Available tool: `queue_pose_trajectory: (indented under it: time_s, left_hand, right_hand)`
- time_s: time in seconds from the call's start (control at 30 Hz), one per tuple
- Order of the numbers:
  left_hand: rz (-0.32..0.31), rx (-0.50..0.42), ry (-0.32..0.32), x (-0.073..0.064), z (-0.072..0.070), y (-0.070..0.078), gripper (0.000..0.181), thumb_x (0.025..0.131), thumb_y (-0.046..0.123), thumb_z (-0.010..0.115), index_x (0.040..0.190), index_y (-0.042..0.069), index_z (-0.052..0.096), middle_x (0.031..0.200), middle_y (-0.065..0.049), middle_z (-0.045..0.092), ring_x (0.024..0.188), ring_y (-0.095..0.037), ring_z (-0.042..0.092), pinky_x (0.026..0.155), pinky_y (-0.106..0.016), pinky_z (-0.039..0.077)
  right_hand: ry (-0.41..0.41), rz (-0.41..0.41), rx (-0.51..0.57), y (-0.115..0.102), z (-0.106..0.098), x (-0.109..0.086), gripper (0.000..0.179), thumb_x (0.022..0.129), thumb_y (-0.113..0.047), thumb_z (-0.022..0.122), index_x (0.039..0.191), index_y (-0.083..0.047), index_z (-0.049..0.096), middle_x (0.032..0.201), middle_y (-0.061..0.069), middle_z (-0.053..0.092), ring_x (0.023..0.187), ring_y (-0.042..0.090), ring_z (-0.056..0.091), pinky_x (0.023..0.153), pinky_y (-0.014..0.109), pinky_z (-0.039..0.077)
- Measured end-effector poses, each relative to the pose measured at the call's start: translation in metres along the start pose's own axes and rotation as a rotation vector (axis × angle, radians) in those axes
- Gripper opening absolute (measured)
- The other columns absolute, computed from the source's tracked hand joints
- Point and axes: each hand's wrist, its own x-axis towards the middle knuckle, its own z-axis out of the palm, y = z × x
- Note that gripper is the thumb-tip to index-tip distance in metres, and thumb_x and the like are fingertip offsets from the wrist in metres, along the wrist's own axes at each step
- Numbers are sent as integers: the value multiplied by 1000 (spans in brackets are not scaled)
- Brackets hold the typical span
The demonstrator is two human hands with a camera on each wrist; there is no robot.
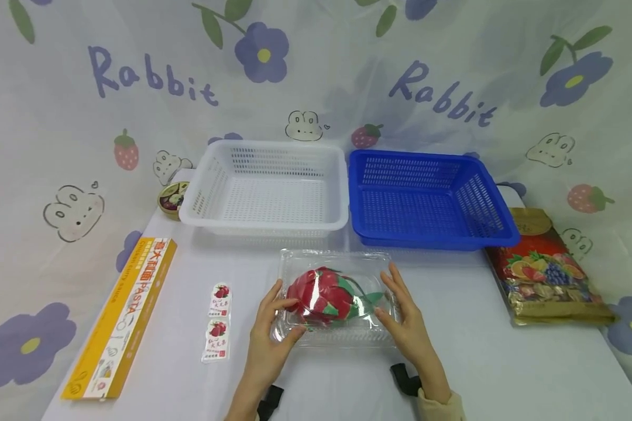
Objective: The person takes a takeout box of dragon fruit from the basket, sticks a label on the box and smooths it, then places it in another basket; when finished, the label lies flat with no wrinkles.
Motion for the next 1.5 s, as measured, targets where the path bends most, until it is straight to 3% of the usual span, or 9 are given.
queue_pose_trajectory:
  time_s: [0.13,0.23,0.37,0.47,0.67,0.97,1.1,1.27,1.5]
  left_hand:
    - [13,33,34,1,-8,-3,39,85,5,70,121,18,62,148,-2,48,137,-3,41,110,-22,35]
    - [-21,41,124,2,-16,-5,33,88,3,66,119,13,63,142,-5,55,132,3,44,105,-9,32]
    - [-112,120,292,3,-28,-8,27,89,5,67,115,8,64,141,-11,54,136,-19,44,114,-37,33]
    - [-213,275,362,4,-37,-11,34,87,8,69,119,2,60,144,-24,44,135,-44,38,105,-62,33]
    - [-412,557,342,3,-52,-20,68,77,4,75,135,-8,43,148,-39,22,128,-59,29,93,-69,32]
    - [-485,567,357,4,-58,-22,87,68,-13,72,145,-3,33,153,-37,11,119,-60,34,83,-67,39]
    - [-502,520,331,3,-60,-21,91,71,-15,68,150,1,26,149,-37,21,117,-61,42,85,-70,40]
    - [-520,495,311,2,-62,-22,80,80,-10,62,150,-1,25,135,-36,43,112,-56,49,85,-68,41]
    - [-484,514,338,3,-65,-25,49,88,5,62,134,-5,48,111,-37,63,84,-47,65,61,-51,48]
  right_hand:
    - [-13,58,1,1,-2,-1,64,89,4,58,148,-7,37,164,11,12,146,-7,11,109,3,15]
    - [-16,82,5,1,-2,-2,63,90,3,58,149,-9,37,164,8,12,146,-7,10,109,3,15]
    - [-6,76,-2,1,-2,-1,62,91,3,57,148,-8,37,164,9,13,147,-6,11,111,3,15]
    - [0,77,0,2,-2,-2,61,91,3,56,148,-8,38,164,9,13,146,-7,11,110,3,16]
    - [-4,91,9,3,-1,-3,62,91,3,57,148,-8,37,164,8,12,146,-8,11,110,3,16]
    - [-1,79,15,2,-2,-4,61,90,5,56,148,-7,38,164,10,12,146,-7,12,109,3,16]
    - [-14,68,15,1,-2,-3,61,90,5,56,148,-6,38,164,11,12,146,-7,11,109,3,16]
    - [-26,55,15,1,-3,-2,61,90,5,56,148,-6,37,164,12,11,146,-6,10,110,3,16]
    - [-17,76,9,1,-2,-1,61,91,4,56,148,-7,38,164,9,11,146,-7,10,109,2,16]
